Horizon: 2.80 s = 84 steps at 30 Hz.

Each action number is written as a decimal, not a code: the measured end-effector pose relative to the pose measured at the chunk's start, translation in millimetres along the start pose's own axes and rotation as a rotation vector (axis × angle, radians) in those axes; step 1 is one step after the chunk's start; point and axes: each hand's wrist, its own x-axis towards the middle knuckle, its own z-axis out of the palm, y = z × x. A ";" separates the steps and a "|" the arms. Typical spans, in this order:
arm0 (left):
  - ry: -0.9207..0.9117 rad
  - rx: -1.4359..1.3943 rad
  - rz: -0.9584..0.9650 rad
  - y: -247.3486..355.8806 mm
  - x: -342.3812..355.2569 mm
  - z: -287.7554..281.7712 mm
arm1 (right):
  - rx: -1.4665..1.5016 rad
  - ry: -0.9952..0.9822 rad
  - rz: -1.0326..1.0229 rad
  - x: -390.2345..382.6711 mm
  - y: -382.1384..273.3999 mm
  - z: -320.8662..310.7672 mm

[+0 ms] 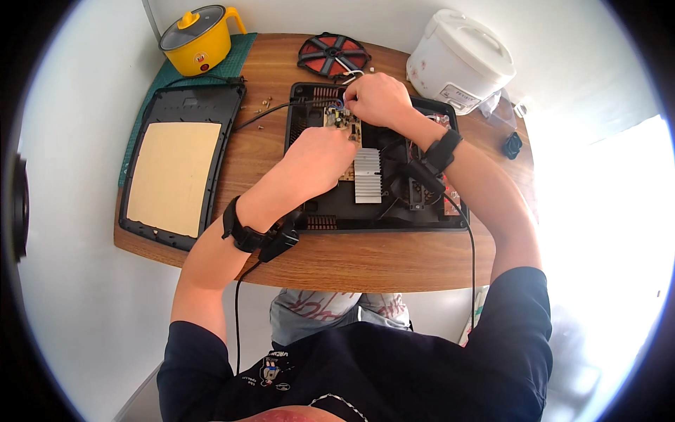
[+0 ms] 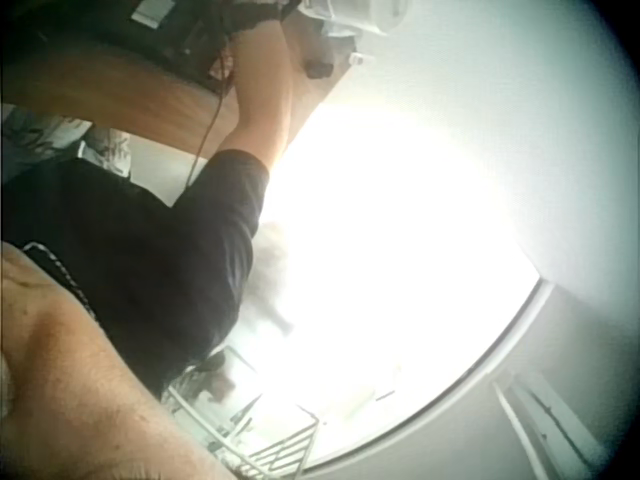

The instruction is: The person uses a screwdriver to loosen screws on a circuit board inside an electronic device, then removes the board and continues unscrewing components while holding it.

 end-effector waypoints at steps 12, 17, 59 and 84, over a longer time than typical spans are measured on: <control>0.100 0.050 0.031 -5.1 -0.3 8.6 | 0.000 0.029 -0.011 -0.3 -3.0 4.6; 0.039 0.016 0.019 -5.7 4.0 5.9 | 0.032 -0.012 0.035 3.5 2.2 1.7; -0.054 -0.030 0.002 -7.7 6.9 6.8 | -0.027 -0.016 0.010 7.7 -6.5 1.3; -0.044 -0.074 -0.011 -6.3 7.6 9.7 | 0.034 0.051 0.005 4.1 -0.2 9.0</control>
